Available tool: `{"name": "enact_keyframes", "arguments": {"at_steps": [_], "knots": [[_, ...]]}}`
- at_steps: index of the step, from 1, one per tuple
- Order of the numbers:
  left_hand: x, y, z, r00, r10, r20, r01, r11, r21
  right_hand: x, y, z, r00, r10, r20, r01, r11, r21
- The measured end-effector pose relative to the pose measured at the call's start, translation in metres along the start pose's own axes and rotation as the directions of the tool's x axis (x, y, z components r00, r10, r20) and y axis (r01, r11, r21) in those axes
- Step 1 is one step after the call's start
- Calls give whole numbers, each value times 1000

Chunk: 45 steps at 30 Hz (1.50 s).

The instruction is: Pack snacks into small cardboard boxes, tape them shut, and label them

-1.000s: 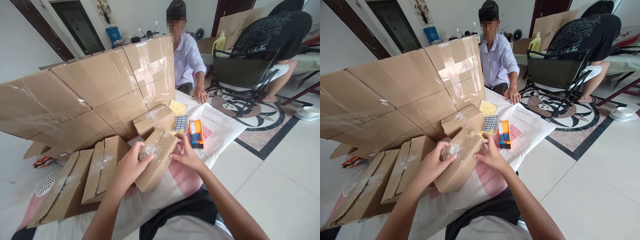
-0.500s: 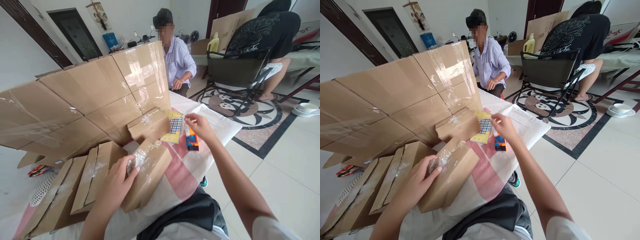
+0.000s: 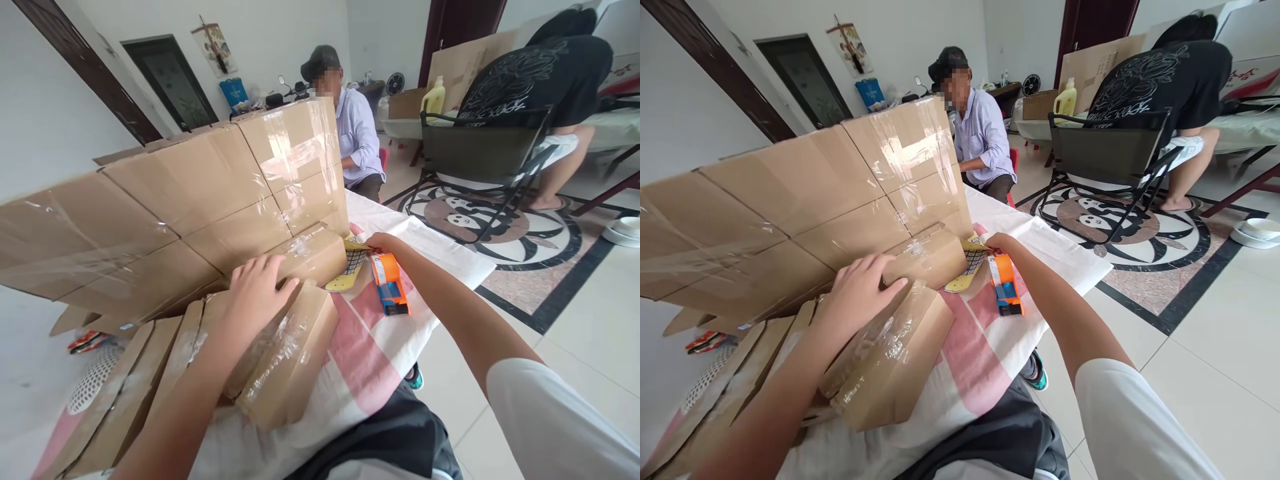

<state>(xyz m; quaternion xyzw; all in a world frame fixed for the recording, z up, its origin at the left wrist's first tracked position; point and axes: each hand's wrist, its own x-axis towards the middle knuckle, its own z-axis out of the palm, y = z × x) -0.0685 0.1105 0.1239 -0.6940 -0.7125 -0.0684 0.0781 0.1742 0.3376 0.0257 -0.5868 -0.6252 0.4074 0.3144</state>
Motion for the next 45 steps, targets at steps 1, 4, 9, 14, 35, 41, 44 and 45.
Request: {"name": "enact_keyframes", "arguments": {"at_steps": [1, 4, 9, 14, 35, 41, 44, 45], "knots": [[19, -4, 5, 996, -9, 87, 9, 1000, 2, 1, 2, 1, 1000, -3, 3, 3, 1000, 21], [62, -12, 24, 949, -47, 313, 43, 999, 20, 12, 4, -8, 1000, -17, -23, 19, 997, 73], [77, -19, 44, 915, -18, 404, -3, 999, 52, 29, 4, -49, 931, -214, -294, 269, 950, 160], [67, -15, 29, 924, 53, 379, -98, 990, 101, -3, 0, -75, 813, -395, -428, 524, 817, 241], [-31, 72, -25, 933, -95, -348, -188, 694, -695, -252, 2, 3, 858, -508, 78, 263, 564, 783], [-18, 63, -43, 827, 55, -560, -322, 862, -392, -251, 6, 15, 871, -491, 26, 271, 524, 808], [-48, 74, -41, 807, 338, -484, -467, 867, -174, -258, 11, 15, 864, -504, 9, 290, 511, 809], [-61, 79, -37, 795, 440, -417, -515, 853, -81, -262, 11, 15, 858, -513, 13, 296, 515, 804]]}}
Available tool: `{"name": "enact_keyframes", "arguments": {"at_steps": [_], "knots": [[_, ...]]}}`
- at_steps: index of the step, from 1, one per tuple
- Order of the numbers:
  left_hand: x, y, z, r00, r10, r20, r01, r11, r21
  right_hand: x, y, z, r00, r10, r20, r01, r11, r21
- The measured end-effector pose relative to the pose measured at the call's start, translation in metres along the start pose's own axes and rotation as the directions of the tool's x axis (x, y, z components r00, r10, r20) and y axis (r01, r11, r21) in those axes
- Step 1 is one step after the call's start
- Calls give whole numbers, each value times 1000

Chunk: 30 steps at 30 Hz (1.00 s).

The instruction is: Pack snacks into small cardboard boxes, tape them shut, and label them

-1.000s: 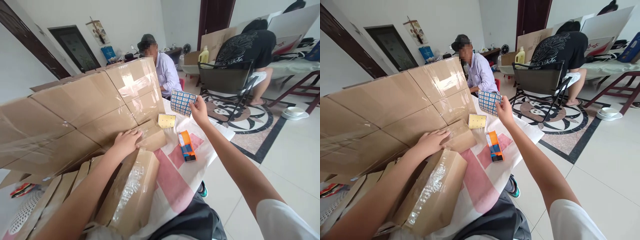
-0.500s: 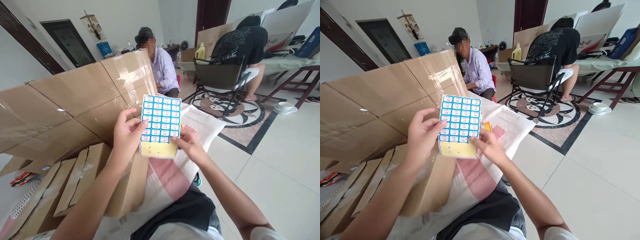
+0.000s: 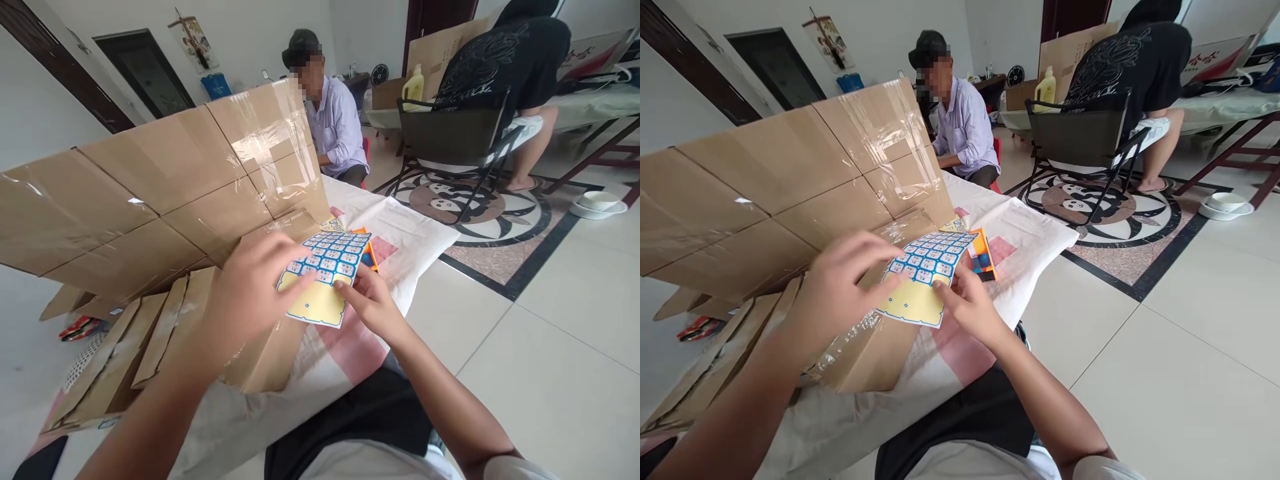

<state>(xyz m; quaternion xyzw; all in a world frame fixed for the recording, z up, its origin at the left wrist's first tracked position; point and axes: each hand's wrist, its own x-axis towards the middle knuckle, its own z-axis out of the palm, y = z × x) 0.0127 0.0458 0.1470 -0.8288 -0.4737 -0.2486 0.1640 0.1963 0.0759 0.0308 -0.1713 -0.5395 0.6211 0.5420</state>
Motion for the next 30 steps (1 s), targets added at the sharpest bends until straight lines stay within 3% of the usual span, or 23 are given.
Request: {"name": "enact_keyframes", "arguments": {"at_steps": [2, 3, 8, 14, 19, 26, 30], "knots": [[-18, 20, 5, 988, 99, 115, -112, 988, 109, -8, -2, 3, 1000, -6, 16, 6, 999, -43], [-26, 28, 9, 987, 111, 120, -128, 981, 147, -12, -3, 4, 1000, -12, 22, 14, 996, -84], [-47, 44, 26, 994, 102, -36, -96, 985, 141, -26, -7, 5, 996, -45, 71, 61, 965, -255], [-56, 52, 30, 995, 86, -53, -80, 990, 114, -37, -11, 4, 995, -37, 92, 68, 932, -356], [-59, 58, 32, 994, 83, -67, -67, 977, 205, -43, -14, 4, 991, 5, 131, 57, 882, -468], [-63, 67, 37, 997, -45, -59, 56, 978, 203, -50, -12, 5, 971, -126, 203, 233, 680, -695], [-65, 69, 45, 995, -76, -70, 90, 973, 212, -53, -4, 6, 962, -176, 211, 274, 597, -754]]}}
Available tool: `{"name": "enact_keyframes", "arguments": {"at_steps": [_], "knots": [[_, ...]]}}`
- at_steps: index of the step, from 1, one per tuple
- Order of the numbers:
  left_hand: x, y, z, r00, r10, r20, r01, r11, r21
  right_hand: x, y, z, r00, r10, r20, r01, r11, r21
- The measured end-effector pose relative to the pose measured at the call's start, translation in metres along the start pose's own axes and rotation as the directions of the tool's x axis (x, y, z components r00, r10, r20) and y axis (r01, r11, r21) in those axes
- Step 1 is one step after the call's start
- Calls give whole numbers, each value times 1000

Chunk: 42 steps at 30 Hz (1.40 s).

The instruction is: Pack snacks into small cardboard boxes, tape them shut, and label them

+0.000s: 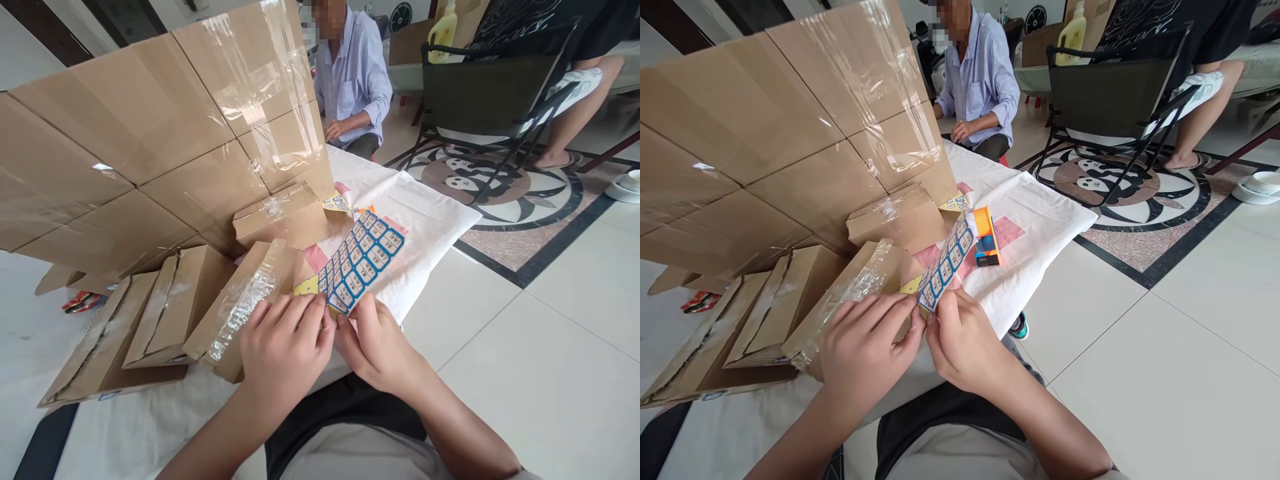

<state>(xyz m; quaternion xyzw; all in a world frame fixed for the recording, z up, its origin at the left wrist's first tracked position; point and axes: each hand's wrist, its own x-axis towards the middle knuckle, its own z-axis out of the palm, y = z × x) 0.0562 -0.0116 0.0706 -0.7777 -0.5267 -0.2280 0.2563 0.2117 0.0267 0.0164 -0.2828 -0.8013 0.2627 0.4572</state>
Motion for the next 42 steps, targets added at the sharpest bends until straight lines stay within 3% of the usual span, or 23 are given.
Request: {"name": "enact_keyframes", "arguments": {"at_steps": [6, 11, 15, 21, 28, 31, 34, 36, 38, 40, 42], "knots": [[-1, -3, 6, 999, -49, -21, 49, 999, -17, -5, 4, 4, 998, 68, -5, -68, 997, 27], [-4, -6, 6, 997, -56, 52, 63, 988, -138, -9, 5, 4, 983, 184, -8, -178, 960, 217], [-6, -5, 11, 998, -36, 42, 42, 989, -143, -15, 8, 13, 969, 246, -32, -223, 919, 326], [-10, -7, 19, 998, -26, 51, 33, 987, -156, -25, 14, 27, 928, 367, -63, -329, 888, 321], [-14, -17, 22, 968, -165, 187, 225, 900, -373, -22, 18, 24, 896, 443, 18, -402, 794, 455], [-17, -17, 23, 947, -258, 190, 315, 864, -393, -27, 27, 24, 871, 491, -24, -423, 774, 471], [-21, -16, 20, 915, -366, 168, 403, 819, -407, -29, 41, 25, 804, 593, -41, -506, 719, 476], [-28, -14, 15, 896, -416, 157, 441, 787, -431, -26, 52, 25, 726, 672, 149, -648, 594, 477], [-38, -12, 9, 894, -424, 143, 439, 767, -467, -18, 62, 24, 609, 701, 371, -786, 473, 397], [-54, -9, 1, 900, -418, 126, 419, 745, -519, -8, 71, 22, 518, 726, 453, -855, 433, 284], [-74, -4, -7, 889, -437, 136, 428, 690, -584, 1, 77, 21, 476, 751, 457, -879, 430, 208]]}}
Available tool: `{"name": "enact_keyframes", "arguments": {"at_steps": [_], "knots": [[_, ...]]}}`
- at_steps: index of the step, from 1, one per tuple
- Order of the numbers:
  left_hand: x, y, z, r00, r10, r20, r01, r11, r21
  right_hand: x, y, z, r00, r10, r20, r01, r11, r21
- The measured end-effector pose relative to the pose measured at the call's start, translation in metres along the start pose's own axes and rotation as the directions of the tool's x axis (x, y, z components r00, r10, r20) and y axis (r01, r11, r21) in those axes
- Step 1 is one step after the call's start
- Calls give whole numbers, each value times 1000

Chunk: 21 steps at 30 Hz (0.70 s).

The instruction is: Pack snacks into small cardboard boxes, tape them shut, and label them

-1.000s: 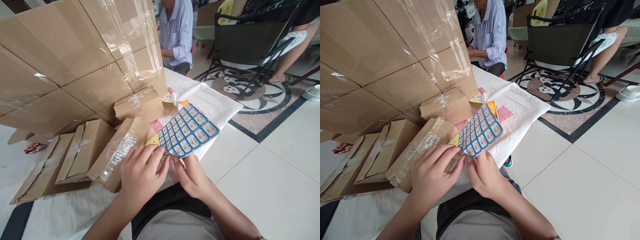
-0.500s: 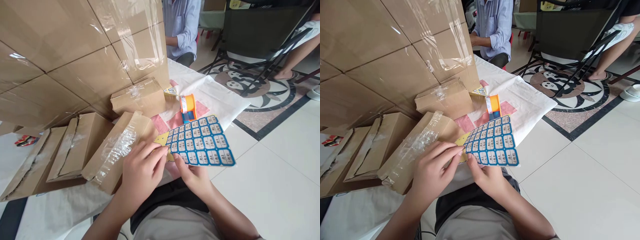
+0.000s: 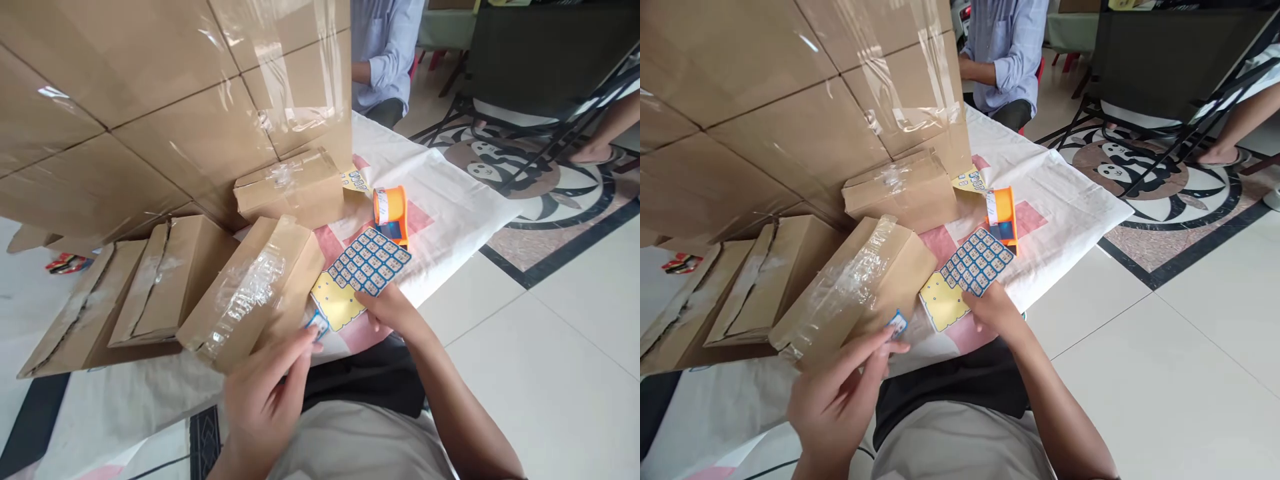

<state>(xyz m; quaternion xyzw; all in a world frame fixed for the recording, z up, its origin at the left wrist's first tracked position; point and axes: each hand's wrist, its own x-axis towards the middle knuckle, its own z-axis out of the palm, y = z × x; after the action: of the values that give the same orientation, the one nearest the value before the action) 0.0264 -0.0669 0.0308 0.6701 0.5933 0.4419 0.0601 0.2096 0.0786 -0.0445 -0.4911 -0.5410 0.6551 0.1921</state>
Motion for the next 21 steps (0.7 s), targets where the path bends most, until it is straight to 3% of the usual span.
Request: {"name": "enact_keyframes", "arguments": {"at_steps": [3, 5, 7, 9, 11, 13, 15, 18, 21], "knots": [[-35, 1, -11, 989, -132, -60, 124, 985, -122, 7, -3, -5, 999, 35, 25, -34, 998, -48], [-54, 4, -16, 936, -303, -179, 278, 948, -154, 9, -2, -7, 999, 40, 16, -39, 997, -67], [-67, 4, -20, 804, -513, -302, 467, 858, -215, 10, 0, -8, 999, 29, -35, -31, 998, -57], [-74, -2, -24, 669, -666, -330, 583, 746, -323, 12, -1, -10, 995, -4, -103, 5, 1000, 10], [-78, -16, -30, 611, -730, -306, 619, 681, -391, 13, -2, -12, 988, -52, -148, 69, 991, 112], [-82, -36, -36, 627, -732, -267, 628, 678, -383, 14, -4, -12, 977, -99, -188, 135, 973, 188], [-87, -60, -40, 672, -704, -229, 621, 705, -343, 14, -4, -11, 967, -125, -221, 172, 962, 211], [-90, -92, -41, 748, -636, -189, 573, 762, -301, 12, -1, -7, 961, -135, -242, 183, 965, 188], [-89, -111, -36, 791, -588, -170, 525, 794, -305, 10, 4, -1, 961, -123, -246, 163, 976, 147]]}}
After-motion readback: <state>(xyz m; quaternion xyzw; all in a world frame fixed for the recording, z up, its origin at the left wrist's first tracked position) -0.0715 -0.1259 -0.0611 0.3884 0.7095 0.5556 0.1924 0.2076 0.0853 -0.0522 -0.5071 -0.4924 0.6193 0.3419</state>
